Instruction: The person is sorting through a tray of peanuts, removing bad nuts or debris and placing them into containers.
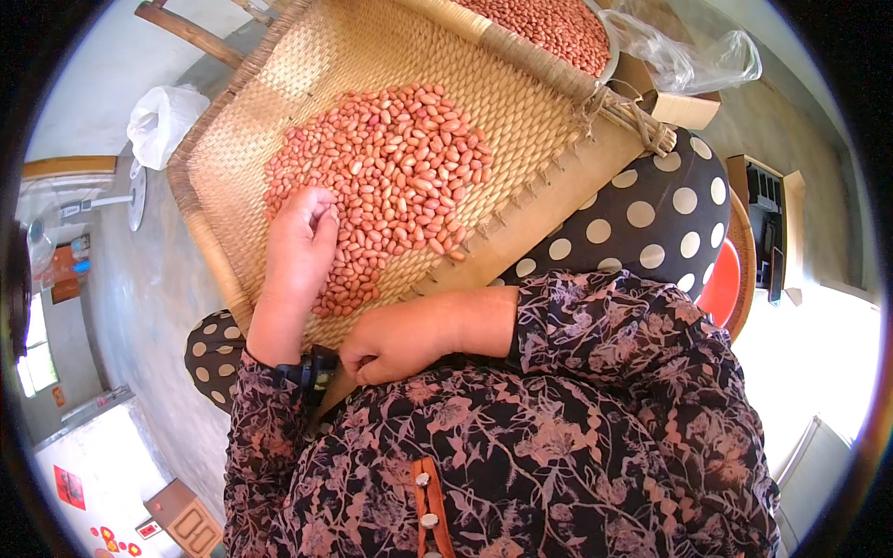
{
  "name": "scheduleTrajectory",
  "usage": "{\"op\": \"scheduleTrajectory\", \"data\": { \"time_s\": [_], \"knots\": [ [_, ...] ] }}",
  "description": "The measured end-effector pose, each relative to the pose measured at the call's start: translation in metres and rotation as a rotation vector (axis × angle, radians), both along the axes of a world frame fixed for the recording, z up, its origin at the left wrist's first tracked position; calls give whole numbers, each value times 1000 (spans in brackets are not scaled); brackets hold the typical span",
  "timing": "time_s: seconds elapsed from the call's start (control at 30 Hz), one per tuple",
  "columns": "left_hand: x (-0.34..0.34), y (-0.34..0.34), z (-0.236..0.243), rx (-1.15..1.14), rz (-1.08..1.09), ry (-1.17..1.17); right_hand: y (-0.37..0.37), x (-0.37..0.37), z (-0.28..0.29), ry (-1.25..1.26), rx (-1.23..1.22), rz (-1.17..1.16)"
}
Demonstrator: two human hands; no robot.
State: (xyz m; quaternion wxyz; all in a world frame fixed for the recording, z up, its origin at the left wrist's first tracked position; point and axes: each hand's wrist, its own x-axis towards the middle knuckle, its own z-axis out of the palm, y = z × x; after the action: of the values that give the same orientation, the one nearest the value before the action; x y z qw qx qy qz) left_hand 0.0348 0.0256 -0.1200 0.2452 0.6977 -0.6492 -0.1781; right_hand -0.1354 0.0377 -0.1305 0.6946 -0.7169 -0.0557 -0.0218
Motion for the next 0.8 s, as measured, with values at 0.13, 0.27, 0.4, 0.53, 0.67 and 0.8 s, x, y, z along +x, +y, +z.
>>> {"op": "scheduleTrajectory", "data": {
  "time_s": [0.13,0.27,0.4,0.53,0.67,0.8],
  "knots": [
    [-23,-4,5,-223,-254,-195,1,-2,3,17,11,-3],
    [-53,7,10,-124,-543,-331,4,-3,4,1,-29,26],
    [-66,-1,12,-113,-783,-343,7,0,5,27,-90,58],
    [-80,-3,-13,-183,-964,-264,13,-1,0,-26,-57,32],
    [-80,-1,-22,-167,-938,-263,10,-4,11,52,-57,7],
    [-78,-6,-26,-234,-889,-380,10,-4,8,39,-37,14]
  ]
}}
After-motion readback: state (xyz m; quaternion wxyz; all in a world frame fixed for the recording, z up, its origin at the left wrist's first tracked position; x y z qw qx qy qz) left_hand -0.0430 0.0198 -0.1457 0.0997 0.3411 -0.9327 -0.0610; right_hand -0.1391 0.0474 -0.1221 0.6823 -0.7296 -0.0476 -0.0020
